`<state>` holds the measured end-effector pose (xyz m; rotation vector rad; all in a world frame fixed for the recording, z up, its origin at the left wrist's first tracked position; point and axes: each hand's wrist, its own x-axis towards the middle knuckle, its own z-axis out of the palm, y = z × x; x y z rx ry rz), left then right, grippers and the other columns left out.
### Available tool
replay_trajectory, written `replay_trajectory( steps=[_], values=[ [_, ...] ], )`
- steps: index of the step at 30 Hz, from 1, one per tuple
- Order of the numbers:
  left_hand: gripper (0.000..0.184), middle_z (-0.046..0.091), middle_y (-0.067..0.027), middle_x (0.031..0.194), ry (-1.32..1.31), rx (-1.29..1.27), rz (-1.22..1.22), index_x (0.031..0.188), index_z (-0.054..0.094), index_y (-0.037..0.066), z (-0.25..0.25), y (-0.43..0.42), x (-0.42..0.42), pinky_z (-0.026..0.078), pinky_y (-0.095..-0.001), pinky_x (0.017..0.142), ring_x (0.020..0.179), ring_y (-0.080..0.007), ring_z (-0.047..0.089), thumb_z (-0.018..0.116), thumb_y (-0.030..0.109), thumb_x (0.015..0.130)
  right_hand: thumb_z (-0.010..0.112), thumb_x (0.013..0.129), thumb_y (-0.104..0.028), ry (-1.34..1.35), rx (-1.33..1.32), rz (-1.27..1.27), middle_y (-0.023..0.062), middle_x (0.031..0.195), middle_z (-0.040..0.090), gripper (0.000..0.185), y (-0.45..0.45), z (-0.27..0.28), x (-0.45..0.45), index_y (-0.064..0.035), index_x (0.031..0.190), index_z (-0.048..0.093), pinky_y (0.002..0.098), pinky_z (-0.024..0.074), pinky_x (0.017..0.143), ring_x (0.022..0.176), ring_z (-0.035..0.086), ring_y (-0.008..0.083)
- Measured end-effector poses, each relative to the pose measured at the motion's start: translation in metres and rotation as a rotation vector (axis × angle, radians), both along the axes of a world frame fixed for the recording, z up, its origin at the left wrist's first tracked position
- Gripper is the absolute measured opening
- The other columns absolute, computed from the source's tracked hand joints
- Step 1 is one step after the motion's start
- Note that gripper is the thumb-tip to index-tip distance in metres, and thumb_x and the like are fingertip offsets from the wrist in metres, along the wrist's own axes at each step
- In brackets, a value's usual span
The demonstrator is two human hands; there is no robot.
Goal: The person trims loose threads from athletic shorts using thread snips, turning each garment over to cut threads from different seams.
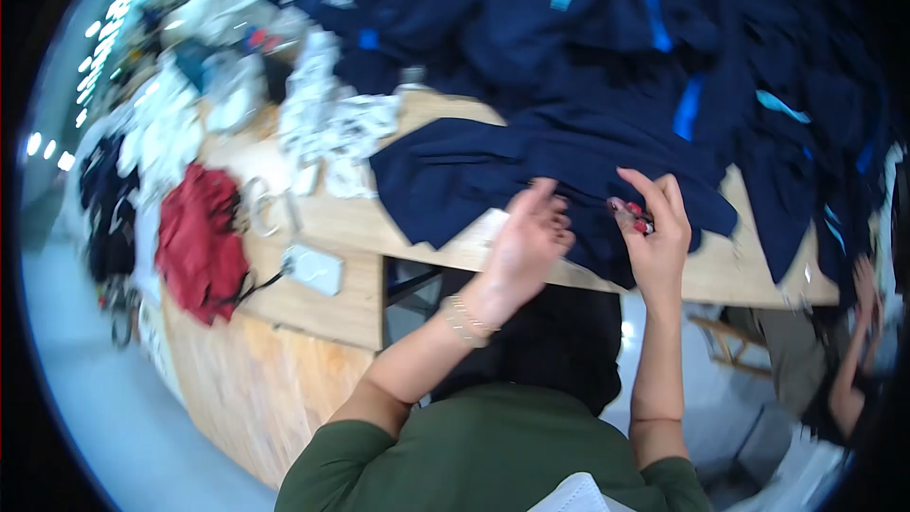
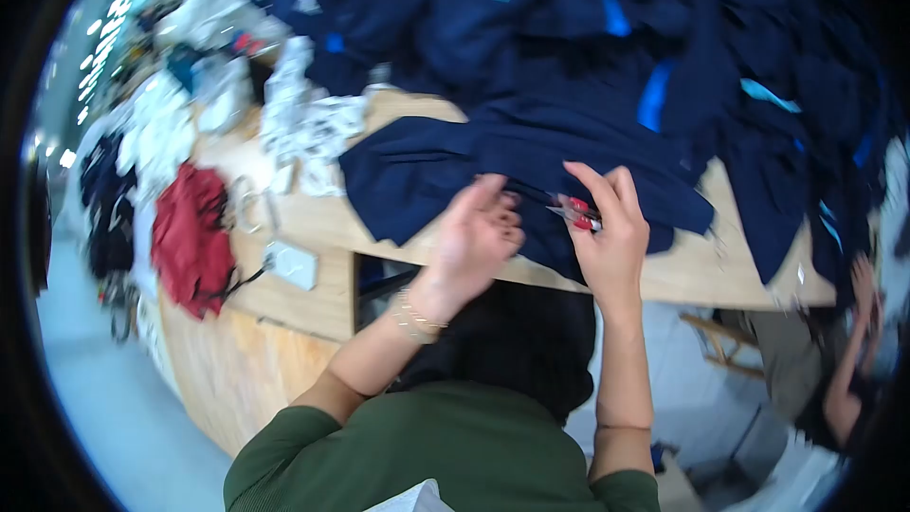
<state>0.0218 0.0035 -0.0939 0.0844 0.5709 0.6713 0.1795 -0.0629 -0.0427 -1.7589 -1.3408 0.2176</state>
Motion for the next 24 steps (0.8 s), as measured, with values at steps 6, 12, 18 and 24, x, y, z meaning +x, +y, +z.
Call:
replay_trajectory(
  steps=[6, 12, 18, 24],
  values=[
    [0.033, 0.056, 0.0018, 0.096, -0.108, 0.03, -0.029, 0.124, 0.05, 0.016, 0.003, -0.002, -0.005, 0.042, -0.0269, 0.074, 0.081, -0.0108, 0.05, 0.048, 0.032, 0.096, 0.063, 0.072, 0.004, -0.131, 0.037, 0.042, 0.0115, 0.08, 0.05, 0.028, 0.029, -0.021, -0.025, -0.0062, 0.098, 0.062, 0.0331, 0.0449, 0.058, 0.069, 0.057, 0.0289],
    [0.028, 0.057, 0.002, 0.105, -0.108, 0.037, 0.028, 0.121, 0.051, 0.018, 0.008, 0.009, -0.008, 0.041, -0.0308, 0.088, 0.097, -0.0121, 0.051, 0.053, 0.027, 0.094, 0.061, 0.071, 0.011, 0.158, 0.01, 0.066, 0.004, 0.071, 0.047, 0.019, 0.014, -0.002, -0.029, 0.001, 0.087, 0.061, 0.0203, 0.0351, 0.057, 0.061, 0.046, 0.0111],
    [0.006, 0.06, -0.0058, 0.08, -0.151, 0.116, 0.038, 0.093, 0.058, 0.009, 0.035, 0.025, -0.021, 0.048, -0.0328, 0.078, 0.076, -0.0166, 0.057, 0.057, 0.014, 0.091, 0.063, 0.081, -0.001, 0.533, 0.067, 0.135, 0.0036, 0.093, 0.063, 0.018, 0.018, -0.008, -0.038, -0.001, 0.098, 0.063, 0.0221, 0.0492, 0.076, 0.08, 0.059, 0.0089],
    [0.015, 0.064, -0.0157, 0.098, -0.174, 0.156, 0.09, 0.101, 0.057, -0.007, -0.019, 0.093, -0.044, 0.05, -0.0295, 0.095, 0.095, -0.0183, 0.061, 0.049, 0.003, 0.094, 0.057, 0.077, 0.009, 0.473, 0.535, -0.5, 0.004, 0.079, 0.055, 0.019, -0.012, -0.013, 0.014, -0.0011, 0.094, 0.055, 0.0211, 0.0418, 0.062, 0.068, 0.051, 0.0077]
  ],
)
